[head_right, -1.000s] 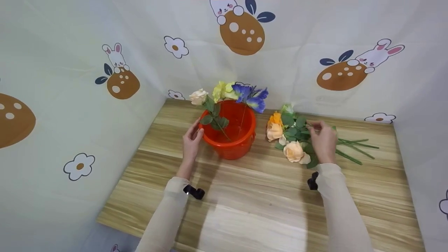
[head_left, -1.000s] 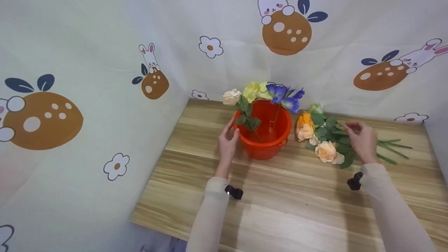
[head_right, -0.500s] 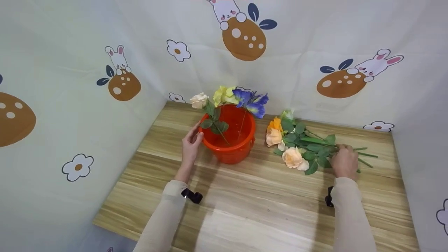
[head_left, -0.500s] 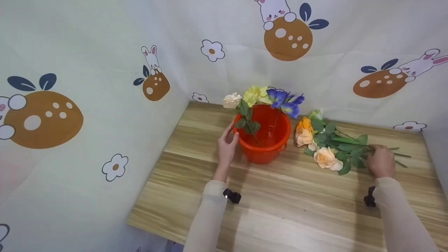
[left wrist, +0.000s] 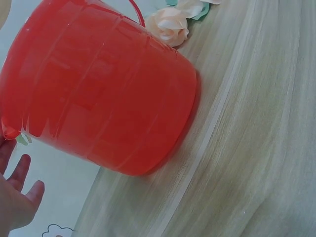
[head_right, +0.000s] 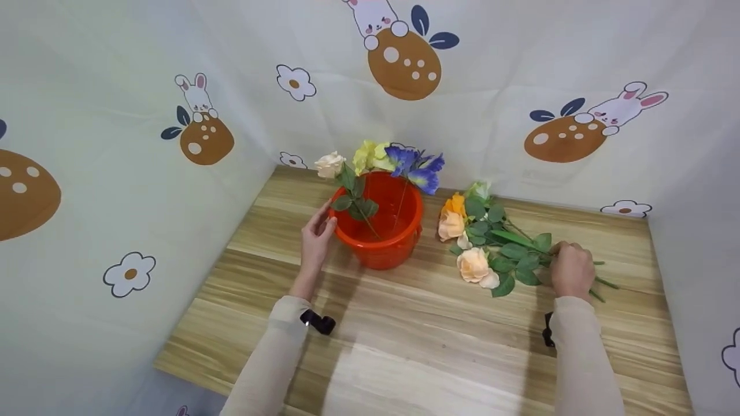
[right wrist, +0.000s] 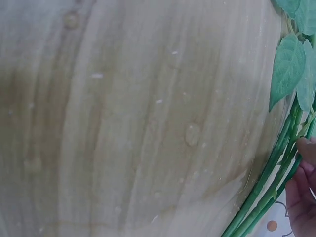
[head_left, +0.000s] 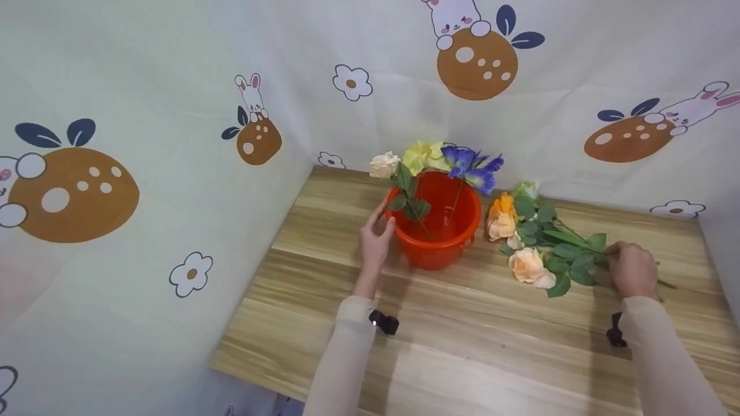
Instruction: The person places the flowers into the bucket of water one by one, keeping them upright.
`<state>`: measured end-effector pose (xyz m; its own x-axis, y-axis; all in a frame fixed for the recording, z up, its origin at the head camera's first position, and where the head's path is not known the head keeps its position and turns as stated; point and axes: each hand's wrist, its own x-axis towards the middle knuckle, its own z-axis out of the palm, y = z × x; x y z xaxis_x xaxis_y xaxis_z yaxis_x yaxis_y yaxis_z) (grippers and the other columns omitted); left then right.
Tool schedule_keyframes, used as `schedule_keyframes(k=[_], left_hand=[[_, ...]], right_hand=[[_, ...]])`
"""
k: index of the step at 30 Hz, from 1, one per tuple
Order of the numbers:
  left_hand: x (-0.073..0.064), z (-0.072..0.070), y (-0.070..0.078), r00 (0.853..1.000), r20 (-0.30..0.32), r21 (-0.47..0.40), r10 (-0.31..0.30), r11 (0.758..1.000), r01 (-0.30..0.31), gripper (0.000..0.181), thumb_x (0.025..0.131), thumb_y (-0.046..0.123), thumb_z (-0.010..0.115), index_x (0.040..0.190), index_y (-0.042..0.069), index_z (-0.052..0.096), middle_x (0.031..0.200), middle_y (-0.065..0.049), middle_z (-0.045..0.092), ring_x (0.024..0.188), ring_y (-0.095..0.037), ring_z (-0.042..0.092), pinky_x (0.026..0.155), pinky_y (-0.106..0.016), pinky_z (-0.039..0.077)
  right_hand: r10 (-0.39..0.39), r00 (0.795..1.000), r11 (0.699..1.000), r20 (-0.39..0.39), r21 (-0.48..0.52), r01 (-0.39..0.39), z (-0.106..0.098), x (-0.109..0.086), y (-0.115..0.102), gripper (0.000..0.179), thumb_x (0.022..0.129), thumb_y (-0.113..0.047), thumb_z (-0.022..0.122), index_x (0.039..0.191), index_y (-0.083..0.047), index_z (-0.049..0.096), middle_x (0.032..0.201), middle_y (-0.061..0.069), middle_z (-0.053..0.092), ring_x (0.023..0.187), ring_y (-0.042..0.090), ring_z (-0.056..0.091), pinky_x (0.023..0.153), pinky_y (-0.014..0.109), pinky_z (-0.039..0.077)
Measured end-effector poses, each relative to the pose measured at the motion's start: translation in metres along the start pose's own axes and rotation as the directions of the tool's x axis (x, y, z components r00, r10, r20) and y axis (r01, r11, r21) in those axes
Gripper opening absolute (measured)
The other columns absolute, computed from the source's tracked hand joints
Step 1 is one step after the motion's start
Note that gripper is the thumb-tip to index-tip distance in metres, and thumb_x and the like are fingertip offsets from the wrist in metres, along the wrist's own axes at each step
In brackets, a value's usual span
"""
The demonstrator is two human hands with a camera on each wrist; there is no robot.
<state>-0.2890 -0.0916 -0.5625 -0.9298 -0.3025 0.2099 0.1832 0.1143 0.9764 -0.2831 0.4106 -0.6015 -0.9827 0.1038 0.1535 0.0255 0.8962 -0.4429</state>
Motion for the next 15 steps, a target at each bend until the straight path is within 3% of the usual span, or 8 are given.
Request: schedule_keyframes(k=[6, 12, 15], left_hand=[[0.001, 0.001, -0.001, 1.0, 0.002, -0.03, 0.017, 0.999, -0.017, 0.045, 0.093, 0.004, 0.065, 0.138, 0.002, 0.058, 0.142, -0.017, 0.058, 0.138, -0.032, 0.05, 0.12, -0.045, 0.036], [0.0, 0.001, 0.0, 1.0, -0.005, 0.0, 0.027, 1.0, -0.027, 0.044, 0.092, 0.005, 0.067, 0.136, 0.006, 0.061, 0.14, -0.013, 0.061, 0.137, -0.027, 0.052, 0.119, -0.039, 0.037], [0.001, 0.001, -0.001, 0.999, 0.0, -0.022, 0.039, 0.999, -0.039, 0.045, 0.092, 0.003, 0.067, 0.136, 0.005, 0.061, 0.14, -0.014, 0.061, 0.136, -0.028, 0.053, 0.118, -0.042, 0.039]], right_hand=[[-0.014, 1.0, 1.0, -0.022, 0.022, 0.015, 0.0, -0.004, 0.0, 0.016, 0.089, 0.007, 0.054, 0.096, 0.009, 0.069, 0.102, 0.035, 0.065, 0.097, 0.057, 0.059, 0.08, 0.066, 0.046], [-0.015, 0.999, 0.999, -0.03, 0.047, 0.016, -0.009, -0.006, -0.002, 0.013, 0.092, 0.003, 0.058, 0.097, 0.005, 0.07, 0.102, 0.032, 0.067, 0.098, 0.053, 0.06, 0.081, 0.065, 0.046], [-0.009, 0.999, 0.998, -0.041, 0.056, 0.011, -0.014, -0.007, -0.005, 0.012, 0.094, 0.001, 0.06, 0.098, 0.005, 0.07, 0.101, 0.031, 0.067, 0.096, 0.051, 0.061, 0.08, 0.063, 0.046]])
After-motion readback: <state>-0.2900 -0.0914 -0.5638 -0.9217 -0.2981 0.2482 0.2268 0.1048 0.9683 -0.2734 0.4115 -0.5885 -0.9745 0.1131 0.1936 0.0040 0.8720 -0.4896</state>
